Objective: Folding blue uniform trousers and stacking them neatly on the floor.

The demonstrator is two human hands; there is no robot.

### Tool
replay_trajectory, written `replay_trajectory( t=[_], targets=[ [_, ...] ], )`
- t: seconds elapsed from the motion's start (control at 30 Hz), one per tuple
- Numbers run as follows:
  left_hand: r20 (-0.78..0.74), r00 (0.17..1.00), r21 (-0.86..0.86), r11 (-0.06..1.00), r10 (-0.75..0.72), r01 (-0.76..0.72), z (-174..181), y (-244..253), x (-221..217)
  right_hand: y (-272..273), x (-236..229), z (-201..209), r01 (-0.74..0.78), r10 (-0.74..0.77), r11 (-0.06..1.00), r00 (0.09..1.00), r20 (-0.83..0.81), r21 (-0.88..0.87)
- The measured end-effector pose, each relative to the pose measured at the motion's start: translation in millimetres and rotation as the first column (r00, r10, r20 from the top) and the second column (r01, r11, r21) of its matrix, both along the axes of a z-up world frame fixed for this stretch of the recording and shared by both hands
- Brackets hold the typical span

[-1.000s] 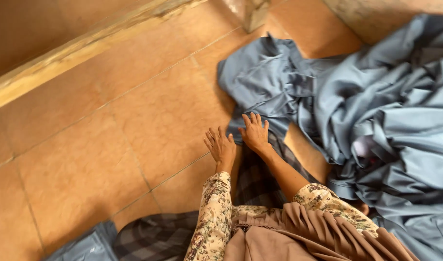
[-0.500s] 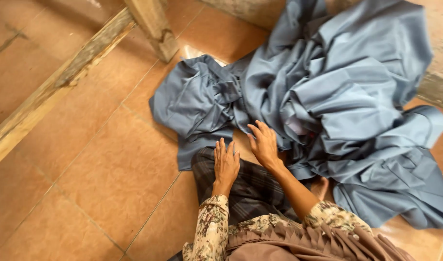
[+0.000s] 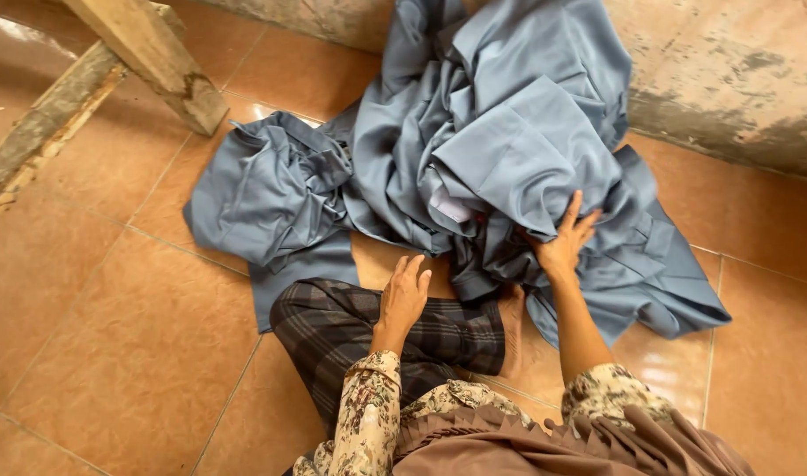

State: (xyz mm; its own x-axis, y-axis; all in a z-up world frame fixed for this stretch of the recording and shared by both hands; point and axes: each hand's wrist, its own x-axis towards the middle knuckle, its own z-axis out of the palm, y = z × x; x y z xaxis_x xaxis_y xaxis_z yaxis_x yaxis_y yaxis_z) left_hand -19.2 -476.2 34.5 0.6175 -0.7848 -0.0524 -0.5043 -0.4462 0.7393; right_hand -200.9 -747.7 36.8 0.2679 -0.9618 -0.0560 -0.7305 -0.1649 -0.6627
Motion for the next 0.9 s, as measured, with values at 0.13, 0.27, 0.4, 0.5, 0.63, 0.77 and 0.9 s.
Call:
replay_trajectory(
  t=[0.13, 0.27, 0.4, 0.5, 0.63, 0.77, 0.9],
  targets=[
    [-0.072, 0.996, -0.003, 0.999, -0.047, 0.046, 2, -12, -19, -26, 2, -59, -0.05, 0.092, 0.957, 0.986, 0.137, -0.286],
    [-0.168, 0.981, -0.01, 0.996, -0.093, 0.093, 29, -16, -31, -26, 14, -50, 0.182, -0.155, 0.981, 0.944, 0.292, -0.07],
    [-0.337, 0.931, -0.064, 0.99, -0.14, 0.126, 63, -36, -37, 12, 49, 4, 0.185, -0.071, 0.977, 0.757, 0.65, -0.108],
    [-0.518, 0.849, -0.075, 0.994, -0.106, 0.078, 69, -51, -41, 46, 98, 54, 0.031, 0.117, 0.984, 0.621, 0.775, -0.173],
    [-0.643, 0.766, -0.074, 0.994, 0.017, -0.084, -25, -82, 6, 79, 176, 86, -0.083, 0.212, 0.977, 0.478, 0.853, -0.196],
    [-0.96, 0.258, -0.147, 0.589, 0.109, -0.794, -26, -88, 60, 100, 215, 139, -0.527, 0.466, 0.826, 0.437, 0.77, -0.201],
    [-0.951, 0.226, -0.168, 0.264, 0.209, -0.95, -36, -71, 92, 85, 176, 187, -0.772, 0.583, 0.603, 0.255, 0.771, -0.201]
  ],
)
